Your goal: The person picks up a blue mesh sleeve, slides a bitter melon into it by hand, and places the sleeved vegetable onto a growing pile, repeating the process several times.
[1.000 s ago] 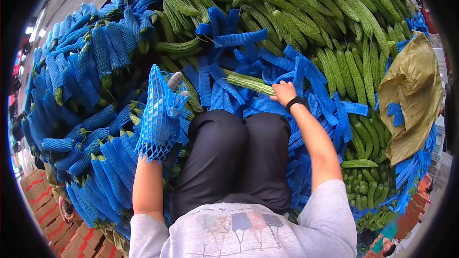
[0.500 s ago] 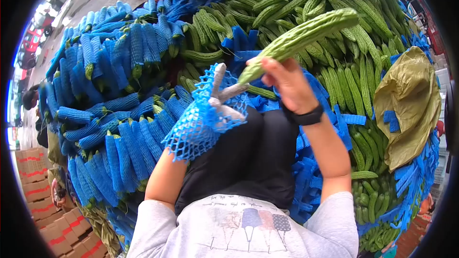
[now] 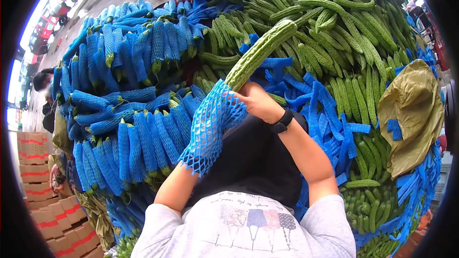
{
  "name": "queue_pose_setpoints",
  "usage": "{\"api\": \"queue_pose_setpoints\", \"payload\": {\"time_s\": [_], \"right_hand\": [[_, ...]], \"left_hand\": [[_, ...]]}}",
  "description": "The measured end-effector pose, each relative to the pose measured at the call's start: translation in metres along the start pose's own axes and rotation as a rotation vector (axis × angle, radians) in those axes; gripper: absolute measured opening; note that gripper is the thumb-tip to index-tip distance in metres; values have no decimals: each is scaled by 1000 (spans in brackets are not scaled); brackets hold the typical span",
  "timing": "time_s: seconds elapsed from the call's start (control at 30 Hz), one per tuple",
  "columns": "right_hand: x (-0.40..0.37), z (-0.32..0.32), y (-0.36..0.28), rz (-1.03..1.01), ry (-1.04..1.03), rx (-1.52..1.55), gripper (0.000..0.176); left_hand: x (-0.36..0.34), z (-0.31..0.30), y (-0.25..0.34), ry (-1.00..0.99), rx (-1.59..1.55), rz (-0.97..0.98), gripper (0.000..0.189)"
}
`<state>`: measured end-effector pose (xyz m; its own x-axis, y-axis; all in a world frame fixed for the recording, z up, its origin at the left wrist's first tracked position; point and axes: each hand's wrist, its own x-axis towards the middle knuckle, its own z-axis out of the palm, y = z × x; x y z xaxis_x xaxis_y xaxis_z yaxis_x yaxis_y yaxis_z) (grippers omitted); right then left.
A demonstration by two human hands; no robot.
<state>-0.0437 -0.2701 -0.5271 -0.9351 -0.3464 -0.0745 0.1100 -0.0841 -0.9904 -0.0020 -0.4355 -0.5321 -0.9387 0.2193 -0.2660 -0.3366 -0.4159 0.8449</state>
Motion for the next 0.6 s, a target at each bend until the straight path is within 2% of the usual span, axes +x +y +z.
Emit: {"api": "queue_pose_setpoints", "payload": {"time_s": [0.03, 0.07, 0.13, 0.23, 0.27, 0.3, 0.37, 0.4, 0.43, 0.5, 0.57, 0.6], "right_hand": [[-1, 0, -4, 15, -2, -7, 36], [-2, 4, -6, -16, 66, 63, 40], [-10, 15, -10, -83, 204, 203, 50], [-22, 24, 12, -149, 371, -8, 59], [-25, 33, 11, -155, 434, -165, 61], [-26, 44, 8, -241, 520, -273, 58], [-30, 55, 0, -241, 576, -440, 56], [-28, 60, 0, -411, 608, -573, 52], [-15, 57, 6, -758, 580, -705, 43], [-11, 51, -19, -961, 349, -1057, 36], [-3, 45, -31, -883, 391, -1215, 31], [5, 36, -32, -860, 487, -1186, 28]], "left_hand": [[2, -4, -6, -4, -9, 49, 41], [2, -3, -1, -6, 40, 106, 33], [-6, 9, 10, 43, -28, 93, 34], [-12, 22, 30, 63, -65, 87, 36], [-12, 7, 25, 40, -37, 87, 38], [-13, 6, 24, 65, -12, 116, 39], [-14, 3, 18, 100, 27, 140, 39], [-9, -2, 9, 110, 38, 137, 38], [-5, -7, 0, 123, 49, 133, 37], [-8, -7, 1, 100, 459, 343, 39], [-13, -6, 21, 16, 1255, 784, 46], [-13, -8, 26, -12, 1310, 855, 47]]}}
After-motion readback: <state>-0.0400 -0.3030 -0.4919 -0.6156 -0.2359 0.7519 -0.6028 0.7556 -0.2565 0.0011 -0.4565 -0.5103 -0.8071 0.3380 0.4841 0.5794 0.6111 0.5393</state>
